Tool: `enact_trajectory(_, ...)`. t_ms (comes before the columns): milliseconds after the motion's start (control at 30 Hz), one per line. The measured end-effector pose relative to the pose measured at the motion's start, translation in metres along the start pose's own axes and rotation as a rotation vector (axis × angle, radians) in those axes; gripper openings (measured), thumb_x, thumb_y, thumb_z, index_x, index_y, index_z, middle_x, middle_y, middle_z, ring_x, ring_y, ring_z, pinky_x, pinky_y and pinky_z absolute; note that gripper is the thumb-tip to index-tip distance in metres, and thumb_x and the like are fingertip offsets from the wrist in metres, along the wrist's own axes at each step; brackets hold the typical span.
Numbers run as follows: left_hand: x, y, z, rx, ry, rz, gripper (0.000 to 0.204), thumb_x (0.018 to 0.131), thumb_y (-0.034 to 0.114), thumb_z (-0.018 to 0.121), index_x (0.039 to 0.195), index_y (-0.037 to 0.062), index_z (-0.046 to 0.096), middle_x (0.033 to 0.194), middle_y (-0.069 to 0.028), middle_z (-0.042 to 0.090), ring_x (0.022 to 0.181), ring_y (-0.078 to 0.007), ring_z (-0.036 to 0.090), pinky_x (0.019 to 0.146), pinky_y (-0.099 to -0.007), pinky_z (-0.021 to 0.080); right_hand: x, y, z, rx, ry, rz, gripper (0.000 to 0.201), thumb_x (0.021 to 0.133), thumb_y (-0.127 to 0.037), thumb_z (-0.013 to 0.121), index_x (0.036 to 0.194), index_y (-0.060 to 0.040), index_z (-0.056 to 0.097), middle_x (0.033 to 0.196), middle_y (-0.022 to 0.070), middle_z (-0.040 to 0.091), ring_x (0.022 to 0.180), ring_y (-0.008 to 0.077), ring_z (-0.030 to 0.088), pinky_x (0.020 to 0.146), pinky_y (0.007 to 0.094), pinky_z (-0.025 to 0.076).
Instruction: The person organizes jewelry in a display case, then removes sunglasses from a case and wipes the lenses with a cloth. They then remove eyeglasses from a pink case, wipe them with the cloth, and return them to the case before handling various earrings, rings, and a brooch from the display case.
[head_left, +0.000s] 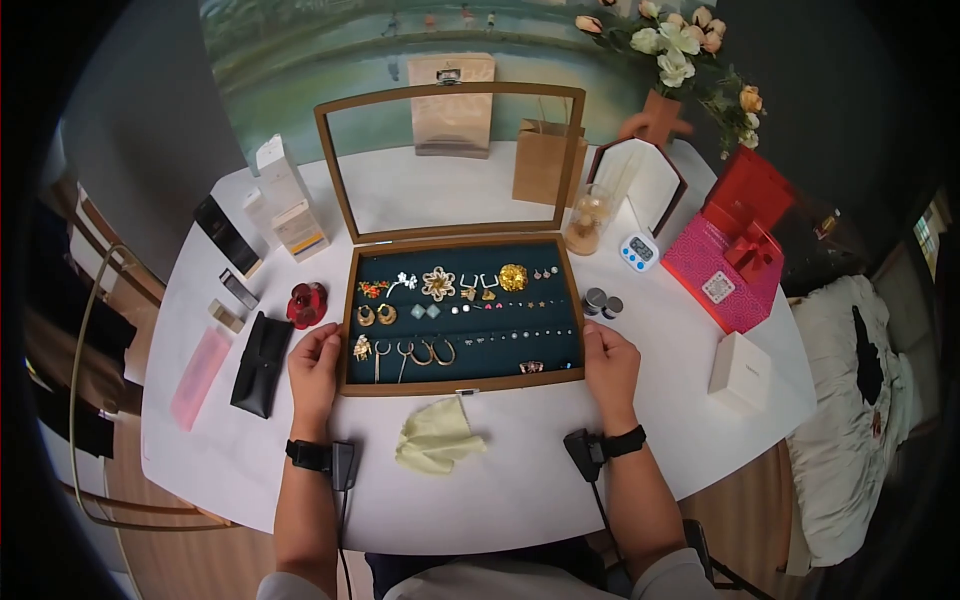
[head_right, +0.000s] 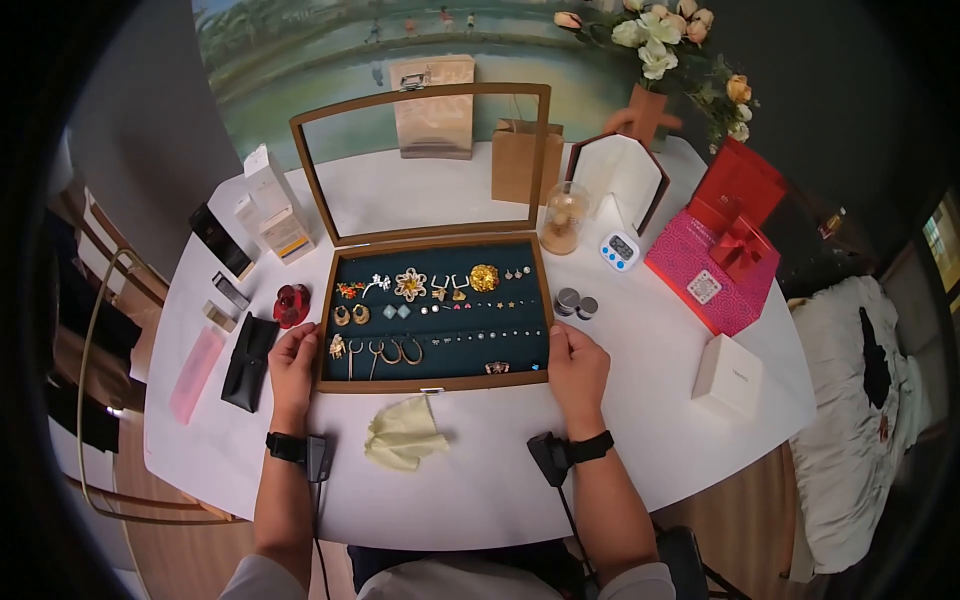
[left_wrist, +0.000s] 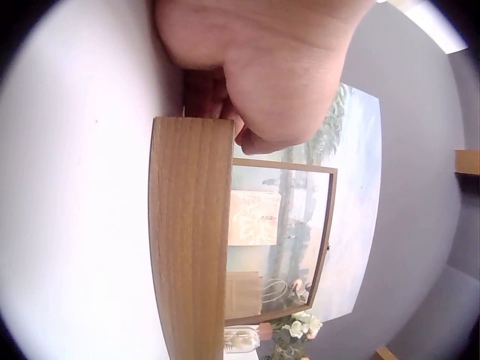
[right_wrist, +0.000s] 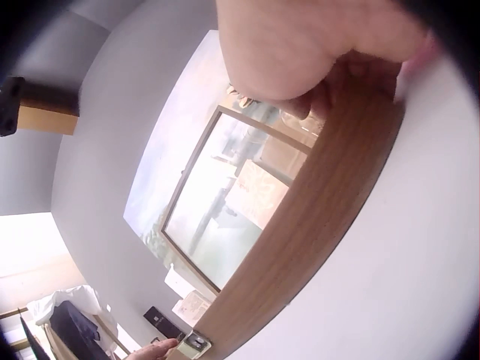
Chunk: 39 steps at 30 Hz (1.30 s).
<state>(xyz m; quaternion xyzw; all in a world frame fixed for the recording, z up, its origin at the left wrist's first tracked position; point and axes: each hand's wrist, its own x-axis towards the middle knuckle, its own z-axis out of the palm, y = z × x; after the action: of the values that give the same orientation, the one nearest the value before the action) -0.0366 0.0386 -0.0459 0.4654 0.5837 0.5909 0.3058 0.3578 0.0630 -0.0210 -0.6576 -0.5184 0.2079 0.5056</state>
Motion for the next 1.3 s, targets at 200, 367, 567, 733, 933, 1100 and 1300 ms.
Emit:
enact_trajectory(200,-0.001,0.002,-0.002,0.025,0.007,-0.026,0.027,0.097,0.014,0.063,0.115,-0.0055,0.068,0.102,-0.0047,0.071,0.092,-0.0084,0.061,0.084,-0.0228,0.049,-0.002,-0.006,-0.002,-0.03,-0.017,0.014,0.025,0.094,-0.019,0.063,0.105,0.0003,0.074,0.075,0.0125,0.072,0.066,0.0138,0.065,0.067,0.0288,0.051)
enact_trajectory(367,-0.003,0.002,-0.002,0.011,0.02,-0.032,0.027,0.097,0.015,0.063,0.115,-0.0046,0.067,0.105,-0.0029,0.069,0.093,-0.0071,0.06,0.083,-0.0216,0.047,-0.002,-0.006,-0.001,0.027,-0.02,-0.025,0.023,0.093,-0.016,0.063,0.106,0.0007,0.074,0.082,0.0147,0.074,0.07,0.0152,0.068,0.071,0.0285,0.052)
enact_trajectory(567,-0.001,-0.003,-0.001,-0.049,0.052,-0.065,0.025,0.096,0.009,0.064,0.116,-0.0051,0.066,0.106,-0.0047,0.07,0.095,-0.0089,0.062,0.087,-0.0227,0.049,-0.004,0.004,0.003,-0.003,-0.061,-0.034,0.025,0.091,-0.01,0.064,0.112,0.0006,0.072,0.09,0.0169,0.075,0.075,0.019,0.07,0.075,0.0292,0.054)
enact_trajectory(733,-0.003,0.004,-0.001,-0.021,0.068,-0.062,0.024,0.095,0.008,0.064,0.114,-0.0065,0.066,0.105,-0.0056,0.07,0.092,-0.0086,0.062,0.085,-0.0226,0.049,-0.005,-0.006,0.002,-0.015,-0.081,0.018,0.025,0.09,-0.009,0.064,0.112,0.0006,0.072,0.092,0.0177,0.075,0.077,0.0205,0.071,0.075,0.0293,0.054)
enact_trajectory(933,-0.005,0.006,-0.003,0.008,0.101,-0.077,0.024,0.094,0.008,0.065,0.114,-0.0069,0.066,0.105,-0.0067,0.071,0.093,-0.0086,0.063,0.087,-0.0228,0.049,-0.011,-0.009,0.004,-0.044,-0.048,-0.009,0.023,0.091,-0.008,0.064,0.111,0.0011,0.072,0.088,0.0165,0.074,0.074,0.0172,0.069,0.072,0.0277,0.053)
enact_trajectory(1100,-0.005,0.008,-0.007,0.019,0.094,-0.126,0.022,0.095,0.007,0.066,0.113,-0.0059,0.065,0.107,-0.0079,0.072,0.091,-0.0087,0.064,0.084,-0.0223,0.05,-0.012,-0.01,0.005,0.005,-0.053,0.002,0.022,0.092,-0.007,0.064,0.11,0.0022,0.072,0.087,0.0163,0.074,0.074,0.0167,0.069,0.072,0.0277,0.053)
enact_trajectory(1300,-0.006,0.008,-0.007,0.04,0.097,-0.127,0.023,0.094,0.007,0.066,0.114,-0.0048,0.064,0.105,-0.0074,0.072,0.091,-0.0083,0.064,0.084,-0.0219,0.05,-0.008,-0.004,0.004,0.024,-0.097,0.013,0.022,0.093,-0.006,0.064,0.111,0.0032,0.071,0.096,0.0168,0.074,0.081,0.0167,0.069,0.076,0.0283,0.053)
